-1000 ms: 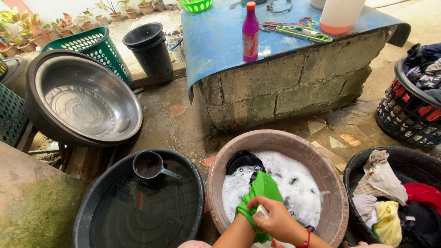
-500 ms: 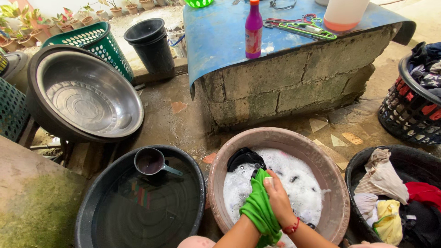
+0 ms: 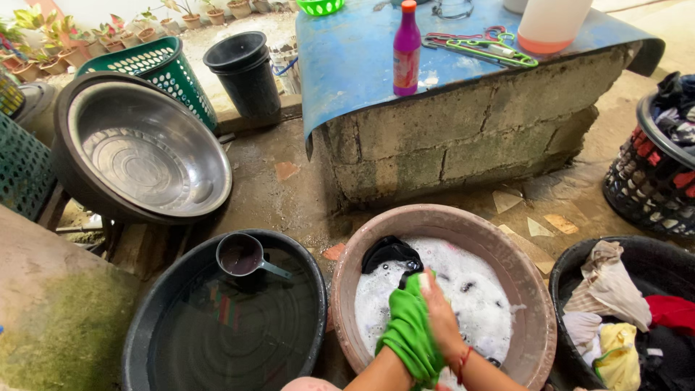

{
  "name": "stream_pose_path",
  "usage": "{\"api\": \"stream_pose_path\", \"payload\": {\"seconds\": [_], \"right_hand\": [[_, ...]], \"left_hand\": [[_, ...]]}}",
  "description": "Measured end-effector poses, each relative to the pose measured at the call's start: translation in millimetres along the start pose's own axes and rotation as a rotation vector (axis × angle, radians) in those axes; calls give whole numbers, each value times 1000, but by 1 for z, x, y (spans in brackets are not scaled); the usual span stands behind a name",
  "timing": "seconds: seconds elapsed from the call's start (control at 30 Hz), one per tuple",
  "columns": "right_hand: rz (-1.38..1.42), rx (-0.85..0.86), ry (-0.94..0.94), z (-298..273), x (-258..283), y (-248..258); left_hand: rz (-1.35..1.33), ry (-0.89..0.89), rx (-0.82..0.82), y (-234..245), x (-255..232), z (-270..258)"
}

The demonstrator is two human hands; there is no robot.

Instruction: The person washes clothes by hand in a basin with soapy water, scrubbing several garments including a yellow item, a white shirt, a red cloth, and a black garment, then moves the washed items into a secondary black basin.

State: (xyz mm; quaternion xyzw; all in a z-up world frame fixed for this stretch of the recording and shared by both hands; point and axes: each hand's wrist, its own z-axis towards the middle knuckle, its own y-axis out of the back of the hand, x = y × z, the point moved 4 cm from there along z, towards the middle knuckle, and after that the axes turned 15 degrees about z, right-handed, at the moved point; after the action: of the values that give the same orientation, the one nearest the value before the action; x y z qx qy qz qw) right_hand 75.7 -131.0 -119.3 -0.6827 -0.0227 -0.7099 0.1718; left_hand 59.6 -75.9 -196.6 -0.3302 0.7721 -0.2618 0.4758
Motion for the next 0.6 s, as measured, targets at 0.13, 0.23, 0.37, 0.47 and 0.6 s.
{"api": "stream_pose_path", "payload": {"seconds": [0.13, 0.23, 0.37, 0.47, 0.6], "right_hand": [[550, -367, -357, 25, -10, 24], [213, -143, -56, -13, -9, 1], [-40, -71, 252, -28, -18, 10], [177, -310, -88, 24, -56, 75], [526, -308, -274, 18, -98, 79]], "left_hand": [[113, -44, 30, -16, -7, 0], [105, -73, 14, -15, -20, -3], [140, -108, -19, -14, -24, -1], [203, -91, -19, -17, -5, -5], [227, -114, -42, -13, -6, 0]]}}
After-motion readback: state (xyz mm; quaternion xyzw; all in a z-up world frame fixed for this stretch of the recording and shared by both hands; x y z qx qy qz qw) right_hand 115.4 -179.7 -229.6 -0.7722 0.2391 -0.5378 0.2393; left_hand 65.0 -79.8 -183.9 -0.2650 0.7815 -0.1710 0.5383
